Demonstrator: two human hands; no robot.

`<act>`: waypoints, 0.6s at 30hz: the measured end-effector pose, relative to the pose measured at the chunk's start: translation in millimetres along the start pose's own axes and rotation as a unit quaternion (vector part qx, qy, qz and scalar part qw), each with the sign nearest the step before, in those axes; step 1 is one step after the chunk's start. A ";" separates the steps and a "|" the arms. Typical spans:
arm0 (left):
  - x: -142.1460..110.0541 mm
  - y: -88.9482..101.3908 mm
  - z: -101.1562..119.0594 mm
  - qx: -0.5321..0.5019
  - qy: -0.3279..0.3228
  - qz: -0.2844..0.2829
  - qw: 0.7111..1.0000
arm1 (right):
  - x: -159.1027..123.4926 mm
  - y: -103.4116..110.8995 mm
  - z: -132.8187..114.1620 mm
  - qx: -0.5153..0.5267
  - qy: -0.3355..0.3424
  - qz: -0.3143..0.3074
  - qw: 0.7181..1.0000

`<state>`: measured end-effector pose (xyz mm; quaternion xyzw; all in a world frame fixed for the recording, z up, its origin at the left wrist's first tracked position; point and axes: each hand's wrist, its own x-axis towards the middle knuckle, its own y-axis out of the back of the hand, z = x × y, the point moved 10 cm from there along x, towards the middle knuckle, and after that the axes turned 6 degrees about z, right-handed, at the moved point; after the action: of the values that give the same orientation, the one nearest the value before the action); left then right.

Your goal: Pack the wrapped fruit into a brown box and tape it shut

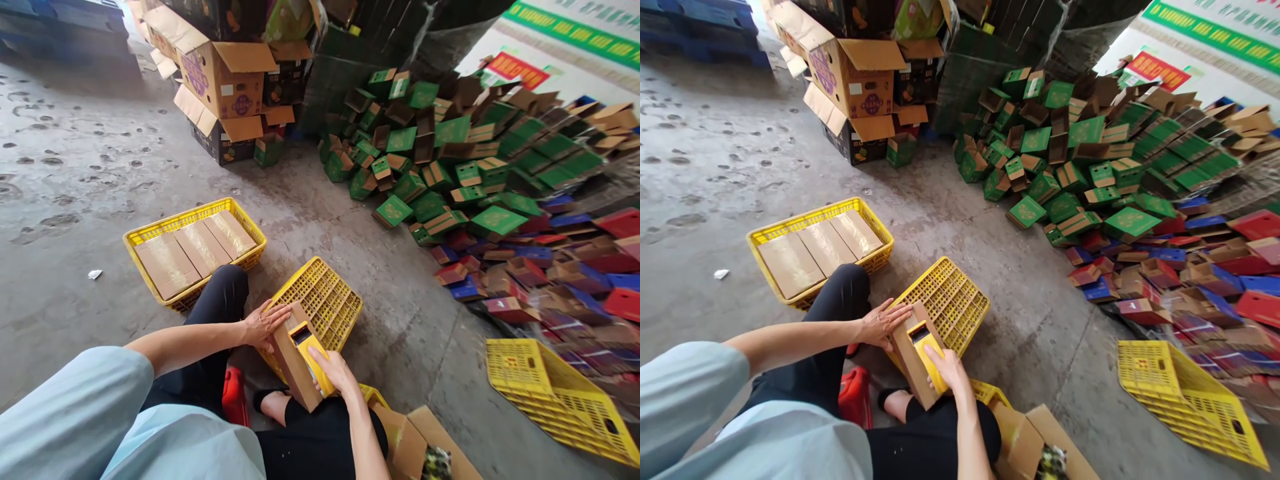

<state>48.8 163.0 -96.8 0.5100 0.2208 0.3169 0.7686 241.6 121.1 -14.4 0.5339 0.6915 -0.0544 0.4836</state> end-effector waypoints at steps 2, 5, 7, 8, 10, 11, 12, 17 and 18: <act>1.6 2.4 2.4 0.000 -0.003 -0.008 1.000 | 0.7 0.1 2.0 0.004 -0.004 0.011 1.000; 6.6 3.5 7.7 -0.004 -0.005 -0.011 1.000 | 3.1 -0.6 1.4 0.004 -0.005 0.019 1.000; 10.3 0.4 14.1 -0.009 -0.016 -0.008 1.000 | 4.7 -0.7 -0.1 -0.006 -0.004 0.022 1.000; 11.7 -2.1 18.0 -0.013 -0.026 -0.003 1.000 | 5.4 -0.9 -0.6 -0.010 -0.003 0.021 1.000; 12.7 -7.8 24.9 -0.022 -0.046 0.010 0.999 | 6.6 -1.3 -0.4 -0.014 -0.003 0.021 1.000; 12.5 -10.3 27.0 -0.025 -0.054 0.018 0.998 | 7.1 -1.4 0.6 -0.013 -0.005 0.021 1.000; 11.8 -12.3 28.0 -0.026 -0.058 0.025 0.998 | 7.4 -1.8 1.9 -0.010 -0.006 0.019 1.000; 8.3 -15.3 25.7 -0.012 -0.064 0.033 0.997 | 8.5 -4.5 7.7 0.009 0.002 -0.009 1.000; 8.6 -15.0 25.0 -0.009 -0.063 0.030 0.997 | 8.5 -4.7 6.7 0.010 0.013 -0.016 1.000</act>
<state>75.4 148.8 -101.3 0.5283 0.1532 0.3091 0.7758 242.3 121.0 -26.2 0.5282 0.7058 -0.0616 0.4680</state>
